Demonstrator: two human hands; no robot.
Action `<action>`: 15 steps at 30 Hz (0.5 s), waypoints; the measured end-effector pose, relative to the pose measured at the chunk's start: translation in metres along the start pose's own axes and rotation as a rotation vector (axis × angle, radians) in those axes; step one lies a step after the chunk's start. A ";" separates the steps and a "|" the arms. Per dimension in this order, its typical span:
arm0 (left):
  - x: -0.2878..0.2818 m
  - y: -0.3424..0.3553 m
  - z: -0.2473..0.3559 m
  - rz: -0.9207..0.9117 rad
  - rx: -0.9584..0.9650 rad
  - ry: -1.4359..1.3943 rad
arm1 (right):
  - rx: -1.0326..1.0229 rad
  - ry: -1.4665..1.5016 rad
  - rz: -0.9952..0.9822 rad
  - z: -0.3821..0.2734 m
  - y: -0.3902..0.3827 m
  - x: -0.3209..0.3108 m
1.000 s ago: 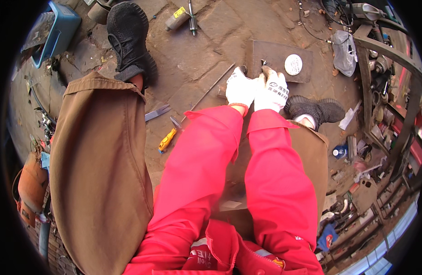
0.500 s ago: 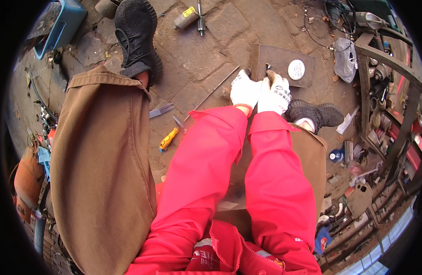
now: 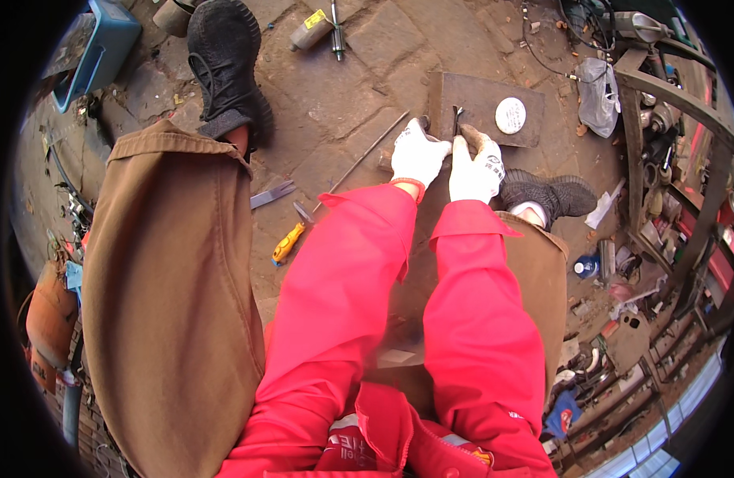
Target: The person sits on the ground and uses shears to cut a small metal strip, then repeatedly bends and twists the strip by hand. The person continues to manipulate the metal piece, bending it into a curved shape.
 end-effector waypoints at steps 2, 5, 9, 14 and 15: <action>0.000 0.001 -0.003 -0.020 0.019 -0.042 | -0.012 -0.008 0.012 0.000 -0.001 0.000; 0.004 0.003 -0.005 0.031 0.000 -0.018 | -0.014 -0.039 0.022 -0.004 -0.005 0.001; 0.007 0.002 -0.003 0.071 -0.019 0.008 | -0.037 -0.107 0.054 -0.014 -0.007 0.000; 0.005 -0.002 0.004 0.084 -0.029 0.043 | -0.068 -0.133 0.098 -0.024 -0.003 -0.004; 0.005 -0.002 0.005 0.089 -0.031 0.034 | -0.089 -0.145 0.097 -0.025 0.000 -0.004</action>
Point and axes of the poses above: each hand's wrist, its own y-axis towards the middle knuckle, its own x-axis out of the palm, z = x × y, the point moved 2 cm from there along y, towards the middle knuckle, and after that the axes turned 10 degrees about -z, right-handed, at the moved point
